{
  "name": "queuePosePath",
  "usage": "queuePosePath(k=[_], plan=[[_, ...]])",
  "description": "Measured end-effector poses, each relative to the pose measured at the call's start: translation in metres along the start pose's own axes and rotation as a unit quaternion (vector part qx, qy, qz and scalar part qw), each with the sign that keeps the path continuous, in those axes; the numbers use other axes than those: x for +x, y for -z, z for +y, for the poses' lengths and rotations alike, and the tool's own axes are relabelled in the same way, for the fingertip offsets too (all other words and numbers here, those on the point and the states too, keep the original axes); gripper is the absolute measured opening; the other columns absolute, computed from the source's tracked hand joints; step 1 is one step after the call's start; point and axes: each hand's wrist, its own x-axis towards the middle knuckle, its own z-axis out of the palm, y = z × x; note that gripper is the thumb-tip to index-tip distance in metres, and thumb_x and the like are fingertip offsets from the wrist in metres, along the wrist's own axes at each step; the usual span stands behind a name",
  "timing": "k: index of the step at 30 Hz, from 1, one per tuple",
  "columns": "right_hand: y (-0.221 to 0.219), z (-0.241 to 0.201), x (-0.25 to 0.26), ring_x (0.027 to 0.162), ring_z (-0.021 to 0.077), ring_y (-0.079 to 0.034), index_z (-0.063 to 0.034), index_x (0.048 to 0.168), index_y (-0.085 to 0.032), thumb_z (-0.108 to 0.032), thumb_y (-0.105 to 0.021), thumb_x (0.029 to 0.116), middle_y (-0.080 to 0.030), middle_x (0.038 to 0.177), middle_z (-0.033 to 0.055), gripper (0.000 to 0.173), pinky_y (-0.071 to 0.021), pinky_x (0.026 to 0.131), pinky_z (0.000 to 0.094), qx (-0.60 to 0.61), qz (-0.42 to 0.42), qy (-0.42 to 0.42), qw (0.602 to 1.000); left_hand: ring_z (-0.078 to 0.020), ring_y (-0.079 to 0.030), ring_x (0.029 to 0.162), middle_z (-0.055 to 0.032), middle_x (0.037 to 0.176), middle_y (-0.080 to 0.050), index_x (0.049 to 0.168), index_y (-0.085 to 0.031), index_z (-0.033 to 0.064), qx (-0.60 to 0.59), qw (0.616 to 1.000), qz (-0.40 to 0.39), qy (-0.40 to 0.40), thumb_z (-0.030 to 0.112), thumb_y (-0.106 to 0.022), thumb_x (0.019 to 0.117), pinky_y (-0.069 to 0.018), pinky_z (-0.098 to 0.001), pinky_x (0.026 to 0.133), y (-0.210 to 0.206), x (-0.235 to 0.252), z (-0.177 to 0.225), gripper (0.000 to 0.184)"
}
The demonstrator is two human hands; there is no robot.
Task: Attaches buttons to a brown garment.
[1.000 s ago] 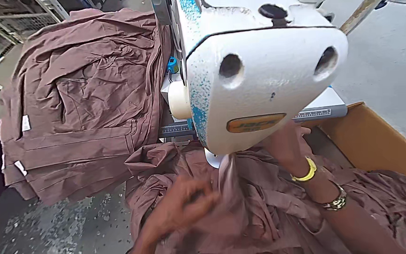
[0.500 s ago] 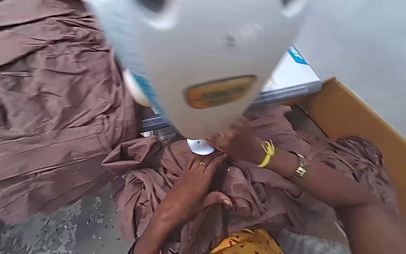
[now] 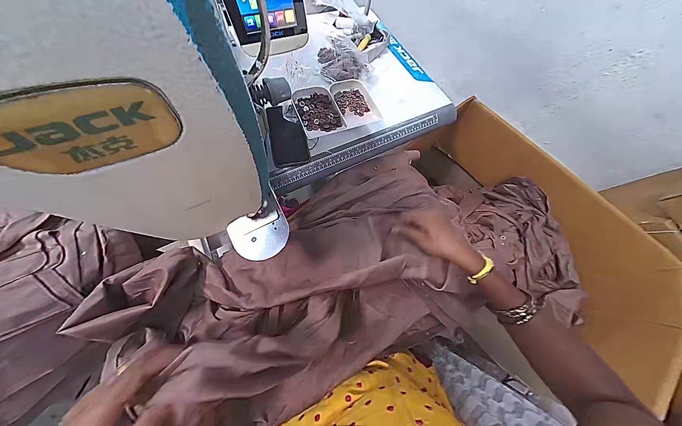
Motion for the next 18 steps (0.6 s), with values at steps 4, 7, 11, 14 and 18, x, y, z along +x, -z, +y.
queuePosePath(k=[4, 7, 11, 14, 18], plan=[[0.058, -0.084, -0.017, 0.07, 0.0152, -0.068, -0.005, 0.095, -0.074, -0.026, -0.055, 0.1038, -0.071, 0.08, 0.0065, 0.03, -0.0554, 0.062, 0.0362, -0.076, 0.246, 0.173, 0.951, -0.0035, -0.066, 0.112, 0.0085, 0.127, -0.067, 0.159, -0.028, 0.0298, -0.04, 0.995, 0.011, -0.088, 0.067, -0.062, 0.0904, -0.0569, -0.0277, 0.096, -0.073, 0.08, 0.054, 0.085], [0.041, -0.152, -0.043, 0.053, 0.0147, -0.059, -0.0104, 0.087, -0.065, -0.036, -0.05, 0.1066, -0.057, 0.061, 0.001, 0.035, -0.0471, 0.047, 0.0319, -0.084, 0.108, 0.366, 0.921, -0.0126, -0.067, 0.067, -0.0014, 0.085, -0.07, 0.136, -0.055, 0.0124, 0.094, 0.975, 0.088, -0.183, 0.052, -0.056, 0.1009, -0.0551, -0.0315, 0.056, -0.121, 0.104, 0.079, 0.053], [0.03, -0.143, -0.033, 0.049, 0.0225, -0.057, -0.0113, 0.085, -0.061, -0.053, -0.06, 0.0974, -0.05, 0.052, 0.002, 0.044, -0.0502, 0.056, 0.0441, -0.158, -0.118, 0.382, 0.903, -0.0077, -0.069, 0.081, -0.0039, 0.09, -0.073, 0.104, -0.068, 0.0119, 0.177, 0.959, 0.189, -0.12, 0.019, -0.053, 0.1017, -0.0564, -0.0274, 0.07, -0.088, 0.072, 0.072, 0.017], [0.023, -0.13, -0.031, 0.047, 0.0236, -0.055, -0.008, 0.08, -0.061, -0.047, -0.062, 0.0962, -0.05, 0.053, 0.0043, 0.042, -0.042, 0.044, 0.0428, -0.057, -0.183, 0.391, 0.9, 0.0041, -0.063, 0.105, -0.01, 0.105, -0.07, 0.105, -0.058, -0.0073, 0.193, 0.92, 0.339, -0.049, 0.015, -0.052, 0.0995, -0.0509, -0.0177, 0.094, -0.037, 0.039, 0.025, 0.023], [-0.038, -0.165, -0.04, 0.078, 0.0252, -0.07, -0.0083, 0.107, -0.071, -0.042, -0.065, 0.0985, -0.072, 0.083, 0.008, 0.036, -0.0541, 0.077, 0.0489, 0.058, -0.313, 0.435, 0.842, -0.0326, -0.068, 0.092, -0.0307, 0.101, -0.068, 0.113, -0.06, -0.0162, 0.214, 0.901, 0.352, 0.138, 0.015, -0.055, 0.0935, -0.0534, -0.0524, 0.083, -0.035, 0.024, -0.033, 0.037]])
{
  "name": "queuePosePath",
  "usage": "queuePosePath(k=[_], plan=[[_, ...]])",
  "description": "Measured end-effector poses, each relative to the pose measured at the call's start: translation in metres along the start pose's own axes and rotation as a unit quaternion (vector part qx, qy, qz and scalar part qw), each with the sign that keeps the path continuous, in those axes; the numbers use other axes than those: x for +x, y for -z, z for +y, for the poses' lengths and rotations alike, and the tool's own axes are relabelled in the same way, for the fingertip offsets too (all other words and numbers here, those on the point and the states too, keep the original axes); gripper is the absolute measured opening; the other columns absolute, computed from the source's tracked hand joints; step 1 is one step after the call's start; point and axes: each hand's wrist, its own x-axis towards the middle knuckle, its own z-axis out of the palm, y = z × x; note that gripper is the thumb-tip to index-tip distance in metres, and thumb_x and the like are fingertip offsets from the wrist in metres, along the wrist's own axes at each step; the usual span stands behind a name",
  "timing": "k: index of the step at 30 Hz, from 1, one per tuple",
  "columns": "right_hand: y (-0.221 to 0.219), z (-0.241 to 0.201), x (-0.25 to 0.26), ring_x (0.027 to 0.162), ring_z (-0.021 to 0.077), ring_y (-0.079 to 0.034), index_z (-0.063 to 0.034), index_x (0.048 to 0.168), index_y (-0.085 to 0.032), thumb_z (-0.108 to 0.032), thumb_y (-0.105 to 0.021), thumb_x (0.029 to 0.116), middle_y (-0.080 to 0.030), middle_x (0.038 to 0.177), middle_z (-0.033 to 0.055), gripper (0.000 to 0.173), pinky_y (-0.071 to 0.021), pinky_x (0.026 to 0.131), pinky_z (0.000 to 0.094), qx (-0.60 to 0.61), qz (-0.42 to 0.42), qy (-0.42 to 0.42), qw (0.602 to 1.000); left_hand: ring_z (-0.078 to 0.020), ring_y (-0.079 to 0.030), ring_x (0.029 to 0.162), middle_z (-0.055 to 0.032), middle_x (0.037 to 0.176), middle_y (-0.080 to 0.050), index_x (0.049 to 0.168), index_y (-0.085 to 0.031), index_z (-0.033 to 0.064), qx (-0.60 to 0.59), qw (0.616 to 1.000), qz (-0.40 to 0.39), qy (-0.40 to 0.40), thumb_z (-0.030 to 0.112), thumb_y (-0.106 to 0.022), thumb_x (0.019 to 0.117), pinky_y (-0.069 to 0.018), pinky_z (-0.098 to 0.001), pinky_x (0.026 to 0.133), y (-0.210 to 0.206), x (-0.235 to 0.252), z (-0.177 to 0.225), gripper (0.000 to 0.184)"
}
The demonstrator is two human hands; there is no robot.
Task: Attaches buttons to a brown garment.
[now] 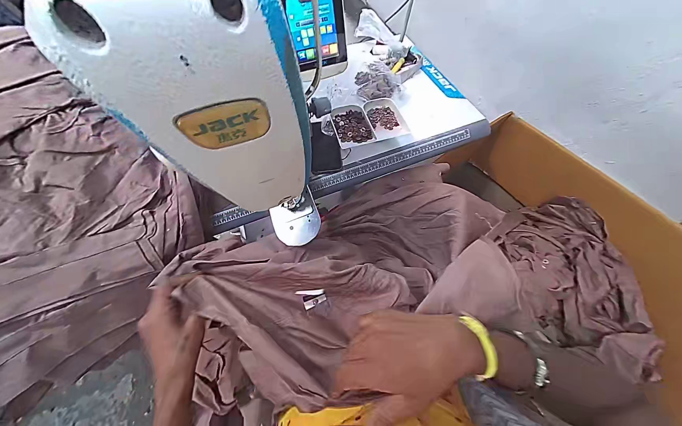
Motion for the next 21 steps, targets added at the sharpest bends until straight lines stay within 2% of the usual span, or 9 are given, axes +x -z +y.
queuePosePath(k=[1, 3, 5, 6, 9, 13, 16, 19, 21], plan=[[-0.011, 0.007, 0.01, 0.083, 0.0254, -0.072, -0.0073, 0.11, -0.073, -0.038, -0.064, 0.0999, -0.074, 0.087, 0.0093, 0.034, -0.052, 0.089, 0.0504, 0.019, -0.019, 0.004, 1.0, -0.0375, -0.069, 0.093, -0.0299, 0.102, -0.069, 0.114, -0.062, -0.0133, -0.006, 0.999, -0.032, 0.011, 0.011, -0.055, 0.0946, -0.0522, -0.0586, 0.084, -0.008, -0.003, -0.007, 0.032], [-0.01, 0.02, 0.012, 0.086, 0.0219, -0.073, -0.0086, 0.106, -0.077, -0.034, -0.061, 0.1016, -0.076, 0.087, 0.0068, 0.03, -0.0495, 0.1, 0.0504, 0.03, 0.006, 0.017, 0.999, -0.0302, -0.07, 0.101, -0.0206, 0.109, -0.071, 0.117, -0.066, -0.0039, -0.011, 0.998, -0.063, -0.015, 0.012, -0.052, 0.0937, -0.0532, -0.053, 0.09, -0.013, -0.005, -0.012, 0.032], [0.008, 0.025, 0.0, 0.087, 0.0162, -0.073, -0.0095, 0.1, -0.077, -0.036, -0.058, 0.103, -0.076, 0.087, 0.0033, 0.033, -0.0541, 0.096, 0.0431, 0.017, 0.113, 0.034, 0.993, -0.0351, -0.063, 0.116, -0.0219, 0.12, -0.067, 0.12, -0.067, -0.0013, -0.014, 0.997, -0.073, -0.027, 0.009, -0.047, 0.0946, -0.0476, -0.0546, 0.101, 0.0, -0.011, -0.014, 0.034], [0.019, 0.027, -0.004, 0.087, 0.0132, -0.072, -0.01, 0.098, -0.076, -0.036, -0.056, 0.1044, -0.075, 0.087, 0.002, 0.034, -0.0558, 0.091, 0.0367, -0.002, 0.168, 0.028, 0.985, -0.0379, -0.061, 0.115, -0.0232, 0.119, -0.066, 0.118, -0.069, 0.0004, -0.003, 0.998, -0.057, -0.022, 0.008, -0.044, 0.0941, -0.0465, -0.0566, 0.099, 0.007, -0.013, -0.013, 0.035], [0.04, 0.032, -0.004, 0.085, 0.0079, -0.069, -0.0119, 0.1, -0.074, -0.03, -0.056, 0.1054, -0.074, 0.09, 0.0005, 0.026, -0.0559, 0.076, 0.0254, -0.078, 0.256, -0.054, 0.962, -0.028, -0.06, 0.109, -0.0151, 0.116, -0.065, 0.115, -0.072, 0.01, 0.02, 0.999, -0.025, -0.013, 0.008, -0.042, 0.0902, -0.0478, -0.0468, 0.092, 0.023, -0.012, 0.002, 0.038], [0.025, 0.031, 0.023, 0.076, 0.0196, -0.07, -0.013, 0.107, -0.074, -0.023, -0.065, 0.0959, -0.072, 0.093, 0.0055, 0.018, -0.0572, 0.061, 0.0382, -0.19, 0.272, -0.183, 0.925, -0.016, -0.058, 0.115, -0.0052, 0.115, -0.068, 0.111, -0.073, 0.0138, -0.033, 0.997, -0.028, -0.062, 0.007, -0.042, 0.0909, -0.0462, -0.0346, 0.099, 0.023, -0.013, 0.039, 0.038], [0.029, 0.033, 0.028, 0.087, 0.0309, -0.068, -0.0115, 0.116, -0.07, -0.032, -0.079, 0.0855, -0.064, 0.106, 0.0137, 0.037, -0.0576, 0.064, 0.0451, -0.217, 0.232, -0.272, 0.908, -0.0123, -0.058, 0.116, -0.0039, 0.114, -0.067, 0.107, -0.074, 0.0164, -0.075, 0.992, -0.024, -0.093, 0.008, -0.043, 0.0948, -0.0457, -0.0278, 0.098, 0.018, -0.017, 0.063, 0.035], [0.029, 0.04, 0.02, 0.093, 0.0327, -0.068, -0.0102, 0.106, -0.071, -0.028, -0.08, 0.0841, -0.063, 0.107, 0.0155, 0.03, -0.0574, 0.065, 0.045, -0.222, 0.22, -0.289, 0.905, -0.0087, -0.057, 0.114, 0.0013, 0.113, -0.067, 0.107, -0.072, 0.021, -0.133, 0.982, -0.04, -0.125, 0.012, -0.043, 0.0998, -0.0458, -0.0253, 0.098, 0.014, -0.019, 0.08, 0.031], [0.028, 0.045, 0.016, 0.095, 0.033, -0.069, -0.0071, 0.098, -0.072, -0.021, -0.078, 0.0857, -0.066, 0.105, 0.0156, 0.02, -0.058, 0.065, 0.0452, -0.24, 0.228, -0.285, 0.899, -0.0078, -0.059, 0.116, 0.0025, 0.117, -0.067, 0.112, -0.07, 0.0197, -0.175, 0.971, -0.092, -0.136, 0.018, -0.044, 0.1027, -0.0479, -0.0278, 0.099, 0.004, -0.02, 0.092, 0.028]])
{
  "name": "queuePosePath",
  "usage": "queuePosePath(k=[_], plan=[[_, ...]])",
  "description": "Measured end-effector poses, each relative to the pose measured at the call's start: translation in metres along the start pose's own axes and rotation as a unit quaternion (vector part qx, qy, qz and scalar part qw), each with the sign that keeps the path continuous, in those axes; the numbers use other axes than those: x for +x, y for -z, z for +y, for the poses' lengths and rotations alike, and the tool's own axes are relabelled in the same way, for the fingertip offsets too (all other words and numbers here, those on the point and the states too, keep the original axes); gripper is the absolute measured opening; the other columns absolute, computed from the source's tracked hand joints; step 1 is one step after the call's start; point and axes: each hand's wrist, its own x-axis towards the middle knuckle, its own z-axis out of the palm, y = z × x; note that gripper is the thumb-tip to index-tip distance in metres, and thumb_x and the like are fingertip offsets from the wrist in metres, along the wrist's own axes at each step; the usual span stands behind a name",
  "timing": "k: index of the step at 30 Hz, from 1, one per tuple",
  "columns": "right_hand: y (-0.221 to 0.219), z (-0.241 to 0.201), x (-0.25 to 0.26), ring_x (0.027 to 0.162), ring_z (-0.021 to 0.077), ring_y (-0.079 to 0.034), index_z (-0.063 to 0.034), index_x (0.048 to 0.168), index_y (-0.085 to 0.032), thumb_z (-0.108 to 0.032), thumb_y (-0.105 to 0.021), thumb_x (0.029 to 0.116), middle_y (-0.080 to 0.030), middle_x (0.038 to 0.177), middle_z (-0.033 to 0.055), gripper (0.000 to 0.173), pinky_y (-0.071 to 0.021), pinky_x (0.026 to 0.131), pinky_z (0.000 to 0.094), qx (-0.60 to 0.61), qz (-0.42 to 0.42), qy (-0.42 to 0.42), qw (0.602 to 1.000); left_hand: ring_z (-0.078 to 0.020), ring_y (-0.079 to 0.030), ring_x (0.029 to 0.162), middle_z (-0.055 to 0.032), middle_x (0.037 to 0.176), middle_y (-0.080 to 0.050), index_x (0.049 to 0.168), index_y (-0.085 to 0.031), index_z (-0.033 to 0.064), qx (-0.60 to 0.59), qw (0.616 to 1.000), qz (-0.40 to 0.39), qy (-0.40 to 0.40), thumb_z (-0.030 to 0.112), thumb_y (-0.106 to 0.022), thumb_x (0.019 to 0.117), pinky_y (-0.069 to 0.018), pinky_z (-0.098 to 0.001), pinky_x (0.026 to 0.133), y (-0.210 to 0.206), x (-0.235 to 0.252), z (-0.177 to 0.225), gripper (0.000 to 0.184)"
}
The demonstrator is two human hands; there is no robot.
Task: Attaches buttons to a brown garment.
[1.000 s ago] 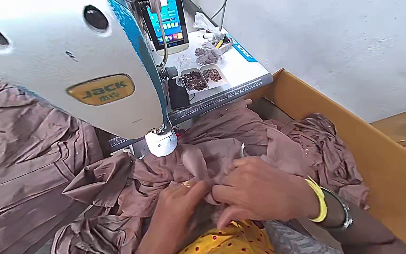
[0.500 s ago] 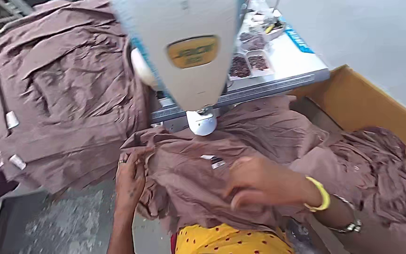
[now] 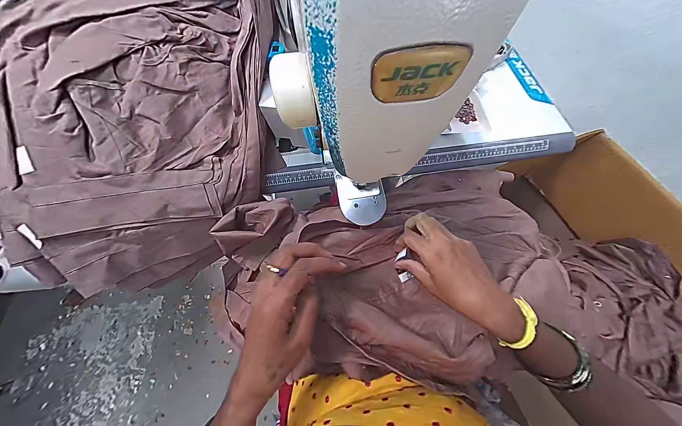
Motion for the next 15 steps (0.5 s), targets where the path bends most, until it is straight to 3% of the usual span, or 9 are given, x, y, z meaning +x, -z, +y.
queuePosePath(k=[2, 4, 6, 7, 8, 10, 11, 13, 15], plan=[[0.001, 0.005, 0.0, 0.089, 0.0299, -0.069, -0.0065, 0.089, -0.071, -0.014, -0.07, 0.0885, -0.068, 0.097, 0.0125, 0.007, -0.0565, 0.063, 0.0425, 0.005, 0.031, 0.04, 0.999, -0.0118, -0.061, 0.122, -0.0049, 0.129, -0.067, 0.129, -0.063, 0.0069, -0.058, 0.995, -0.077, 0.018, 0.023, -0.05, 0.1044, -0.0524, -0.0342, 0.104, -0.022, 0.004, 0.006, 0.032], [0.014, 0.001, 0.005, 0.081, 0.0224, -0.068, -0.0097, 0.088, -0.069, -0.016, -0.059, 0.0953, -0.067, 0.085, 0.0066, 0.014, -0.0548, 0.063, 0.0358, 0.049, 0.079, 0.123, 0.988, -0.0127, -0.059, 0.128, -0.0085, 0.14, -0.061, 0.144, -0.051, 0.0016, -0.121, 0.981, -0.143, 0.051, 0.035, -0.06, 0.1015, -0.0493, -0.037, 0.109, -0.048, 0.01, 0.012, 0.055], [0.04, -0.016, 0.013, 0.076, 0.0149, -0.063, -0.0097, 0.09, -0.069, -0.018, -0.056, 0.1002, -0.064, 0.079, 0.0041, 0.018, -0.0509, 0.065, 0.0275, 0.128, 0.124, 0.186, 0.966, -0.008, -0.059, 0.124, -0.008, 0.13, -0.067, 0.132, -0.061, -0.0011, -0.222, 0.964, -0.141, 0.047, 0.03, -0.065, 0.1002, -0.0437, -0.0341, 0.113, -0.071, 0.012, 0.02, 0.045], [0.054, -0.022, 0.018, 0.077, 0.0105, -0.062, -0.0086, 0.09, -0.069, -0.02, -0.058, 0.1014, -0.064, 0.079, 0.0035, 0.019, -0.0497, 0.067, 0.0224, 0.16, 0.151, 0.194, 0.956, 0.0, -0.061, 0.112, -0.0034, 0.115, -0.071, 0.117, -0.068, -0.0009, -0.29, 0.946, -0.139, 0.051, 0.025, -0.062, 0.102, -0.0456, -0.024, 0.106, -0.075, 0.015, 0.024, 0.031], [0.065, -0.023, 0.023, 0.079, 0.0042, -0.062, -0.0078, 0.091, -0.069, -0.024, -0.06, 0.1029, -0.066, 0.081, 0.0022, 0.023, -0.0503, 0.071, 0.0163, 0.19, 0.172, 0.182, 0.949, 0.0064, -0.061, 0.098, 0.0018, 0.102, -0.07, 0.11, -0.068, -0.0002, -0.36, 0.919, -0.152, 0.061, 0.023, -0.057, 0.1046, -0.049, -0.0156, 0.092, -0.072, 0.018, 0.026, 0.026], [0.063, -0.012, 0.034, 0.078, -0.0059, -0.061, -0.0056, 0.09, -0.07, -0.028, -0.064, 0.1007, -0.068, 0.083, -0.0024, 0.025, -0.0498, 0.071, 0.0092, 0.262, 0.19, 0.12, 0.939, 0.0107, -0.059, 0.079, 0.0123, 0.088, -0.065, 0.11, -0.066, 0.0074, -0.4, 0.897, -0.153, 0.109, 0.027, -0.052, 0.1068, -0.0506, -0.0112, 0.073, -0.053, 0.03, 0.021, 0.024], [0.05, -0.004, 0.039, 0.073, -0.0082, -0.059, -0.0056, 0.089, -0.07, -0.028, -0.067, 0.0989, -0.067, 0.081, -0.0051, 0.024, -0.0488, 0.066, 0.0089, 0.299, 0.188, 0.078, 0.932, 0.0106, -0.057, 0.074, 0.0152, 0.083, -0.062, 0.105, -0.066, 0.0118, -0.363, 0.912, -0.131, 0.138, 0.03, -0.053, 0.1062, -0.0492, -0.011, 0.068, -0.041, 0.037, 0.013, 0.022], [0.015, 0.008, 0.051, 0.063, -0.0095, -0.051, -0.0063, 0.084, -0.067, -0.027, -0.07, 0.0953, -0.062, 0.073, -0.0084, 0.024, -0.0429, 0.057, 0.0094, 0.347, 0.178, 0.011, 0.921, 0.007, -0.055, 0.067, 0.013, 0.076, -0.061, 0.098, -0.069, 0.0117, -0.227, 0.956, -0.086, 0.165, 0.031, -0.059, 0.1018, -0.0474, -0.0136, 0.063, -0.023, 0.053, -0.011, 0.022], [-0.014, 0.012, 0.065, 0.058, -0.0084, -0.046, -0.0068, 0.08, -0.063, -0.022, -0.07, 0.093, -0.056, 0.067, -0.0091, 0.021, -0.0385, 0.053, 0.0108, 0.369, 0.19, -0.012, 0.91, 0.0042, -0.053, 0.062, 0.0122, 0.07, -0.059, 0.091, -0.071, 0.0148, -0.098, 0.974, -0.088, 0.186, 0.037, -0.06, 0.0984, -0.0449, -0.0189, 0.06, -0.014, 0.072, -0.03, 0.026]])
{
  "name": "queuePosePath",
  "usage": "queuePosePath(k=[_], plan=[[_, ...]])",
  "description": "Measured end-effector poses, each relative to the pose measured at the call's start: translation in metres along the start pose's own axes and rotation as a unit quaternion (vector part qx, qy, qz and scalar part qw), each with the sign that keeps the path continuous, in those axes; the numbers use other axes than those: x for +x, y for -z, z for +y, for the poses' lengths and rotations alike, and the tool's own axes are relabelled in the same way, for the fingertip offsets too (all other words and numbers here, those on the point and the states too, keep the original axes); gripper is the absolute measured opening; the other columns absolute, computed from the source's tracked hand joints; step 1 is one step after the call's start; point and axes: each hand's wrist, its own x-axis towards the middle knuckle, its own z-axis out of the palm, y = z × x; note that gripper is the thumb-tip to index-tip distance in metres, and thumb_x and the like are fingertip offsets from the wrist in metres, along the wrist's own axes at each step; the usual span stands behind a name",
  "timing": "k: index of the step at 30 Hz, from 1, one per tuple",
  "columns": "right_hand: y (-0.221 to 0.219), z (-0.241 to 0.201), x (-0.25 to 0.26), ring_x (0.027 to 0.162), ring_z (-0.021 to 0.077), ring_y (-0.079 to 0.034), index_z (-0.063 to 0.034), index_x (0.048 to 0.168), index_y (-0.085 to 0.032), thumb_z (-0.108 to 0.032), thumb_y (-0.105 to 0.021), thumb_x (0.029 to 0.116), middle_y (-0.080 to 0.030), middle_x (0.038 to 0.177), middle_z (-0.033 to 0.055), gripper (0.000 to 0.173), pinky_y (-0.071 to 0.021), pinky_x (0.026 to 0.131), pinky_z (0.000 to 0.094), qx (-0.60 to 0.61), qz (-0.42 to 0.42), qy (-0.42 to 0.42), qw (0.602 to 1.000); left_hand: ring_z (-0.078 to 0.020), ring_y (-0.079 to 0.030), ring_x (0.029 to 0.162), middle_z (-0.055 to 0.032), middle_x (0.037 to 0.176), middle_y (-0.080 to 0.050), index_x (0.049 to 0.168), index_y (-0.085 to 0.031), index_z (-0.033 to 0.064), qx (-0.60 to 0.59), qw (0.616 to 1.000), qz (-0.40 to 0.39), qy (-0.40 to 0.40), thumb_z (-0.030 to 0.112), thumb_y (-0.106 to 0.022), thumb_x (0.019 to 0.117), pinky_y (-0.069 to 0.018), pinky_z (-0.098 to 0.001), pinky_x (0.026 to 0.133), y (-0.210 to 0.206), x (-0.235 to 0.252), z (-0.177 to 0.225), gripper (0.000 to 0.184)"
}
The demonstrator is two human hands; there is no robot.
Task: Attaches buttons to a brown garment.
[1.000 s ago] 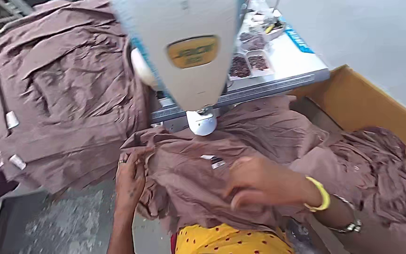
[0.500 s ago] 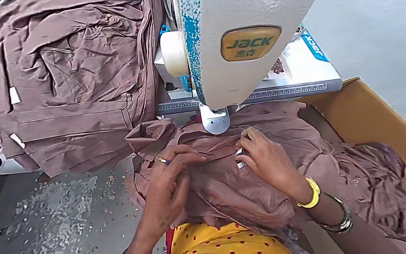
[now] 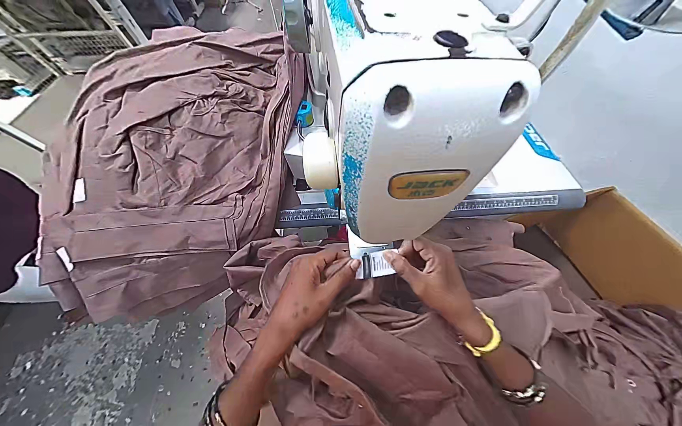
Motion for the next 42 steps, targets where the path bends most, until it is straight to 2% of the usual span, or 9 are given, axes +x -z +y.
queuePosePath(k=[6, 10, 13, 17, 20, 25, 30, 36, 42], plan=[[-0.002, 0.003, 0.022, 0.063, -0.0052, -0.052, -0.0066, 0.097, -0.056, -0.018, -0.062, 0.095, -0.056, 0.077, -0.0088, 0.013, -0.0454, 0.06, 0.015, 0.034, -0.007, -0.105, 0.994, 0.0059, -0.045, 0.056, 0.0156, 0.061, -0.047, 0.071, -0.055, 0.0202, -0.022, 0.998, -0.002, 0.059, 0.017, -0.058, 0.0958, -0.0389, -0.0167, 0.055, 0.01, 0.038, 0.012, 0.025], [0.042, 0.006, 0.022, 0.063, -0.003, -0.056, -0.0056, 0.105, -0.06, -0.02, -0.061, 0.0982, -0.061, 0.078, -0.0081, 0.016, -0.0496, 0.059, 0.017, -0.023, -0.004, -0.131, 0.991, 0.0034, -0.05, 0.066, 0.0088, 0.07, -0.053, 0.081, -0.062, 0.0092, 0.026, 0.998, 0.013, 0.057, 0.014, -0.06, 0.0959, -0.0438, -0.0199, 0.064, 0.01, 0.034, 0.011, 0.016], [0.114, 0.019, 0.023, 0.073, 0.0156, -0.065, -0.0034, 0.103, -0.073, -0.023, -0.064, 0.1001, -0.07, 0.084, 0.0067, 0.022, -0.0543, 0.071, 0.0396, -0.236, 0.024, -0.171, 0.956, 0.0049, -0.054, 0.069, 0.0068, 0.075, -0.057, 0.089, -0.065, 0.0044, 0.059, 0.997, 0.011, 0.051, 0.015, -0.056, 0.097, -0.0476, -0.0182, 0.067, 0.004, 0.032, 0.011, 0.016], [0.191, 0.069, 0.021, 0.098, 0.0424, -0.069, -0.0051, 0.104, -0.077, -0.018, -0.059, 0.1032, -0.073, 0.1, 0.0211, 0.021, -0.0489, 0.086, 0.0657, -0.419, 0.026, -0.359, 0.834, 0.0064, -0.051, 0.068, 0.0023, 0.073, -0.055, 0.093, -0.062, -0.0063, 0.043, 0.982, 0.046, 0.18, -0.003, -0.051, 0.1003, -0.0439, -0.0117, 0.067, -0.009, 0.027, 0.076, 0.013], [0.213, 0.117, 0.012, 0.107, 0.0426, -0.066, -0.0053, 0.107, -0.077, -0.014, -0.059, 0.1018, -0.072, 0.108, 0.0217, 0.021, -0.0473, 0.093, 0.0642, -0.396, -0.037, -0.415, 0.818, 0.012, -0.05, 0.059, 0.0139, 0.062, -0.053, 0.081, -0.058, 0.0071, -0.016, 0.984, 0.067, 0.165, -0.003, -0.049, 0.0987, -0.0438, -0.0077, 0.06, -0.009, 0.026, 0.055, 0.023], [0.187, 0.158, 0.009, 0.105, 0.0375, -0.066, -0.0053, 0.106, -0.074, -0.031, -0.076, 0.0923, -0.072, 0.107, 0.0186, 0.029, -0.0493, 0.092, 0.0593, -0.351, 0.001, -0.432, 0.83, 0.0059, -0.057, 0.065, 0.0166, 0.072, -0.059, 0.096, -0.06, 0.0162, -0.058, 0.988, 0.021, 0.14, 0.021, -0.055, 0.0995, -0.0496, -0.015, 0.064, 0.006, 0.029, 0.005, 0.008], [0.17, 0.17, 0.014, 0.11, 0.0379, -0.065, -0.0069, 0.112, -0.071, -0.021, -0.07, 0.0923, -0.07, 0.113, 0.0192, 0.024, -0.0488, 0.092, 0.058, -0.362, -0.024, -0.47, 0.805, 0.0065, -0.055, 0.065, 0.0164, 0.071, -0.056, 0.09, -0.059, 0.0145, -0.047, 0.986, 0.039, 0.156, 0.016, -0.052, 0.1006, -0.0487, -0.0152, 0.066, 0.0, 0.026, 0.017, 0.013], [0.161, 0.156, 0.018, 0.101, 0.0342, -0.069, -0.0044, 0.105, -0.076, -0.013, -0.066, 0.0951, -0.074, 0.102, 0.0173, 0.016, -0.0504, 0.093, 0.055, -0.319, 0.036, -0.349, 0.88, 0.007, -0.055, 0.065, 0.0173, 0.071, -0.057, 0.09, -0.059, 0.0178, -0.049, 0.984, 0.048, 0.164, 0.019, -0.052, 0.1019, -0.0487, -0.0151, 0.066, -0.001, 0.026, 0.013, 0.014], [0.166, 0.159, 0.025, 0.094, 0.0259, -0.07, -0.0058, 0.105, -0.077, -0.013, -0.068, 0.0951, -0.075, 0.1, 0.0135, 0.015, -0.0527, 0.091, 0.0488, -0.223, 0.059, -0.381, 0.895, 0.0076, -0.054, 0.064, 0.0171, 0.069, -0.056, 0.088, -0.059, 0.0167, -0.045, 0.988, 0.037, 0.143, 0.017, -0.051, 0.1006, -0.0482, -0.0144, 0.065, 0.001, 0.028, 0.012, 0.015]])
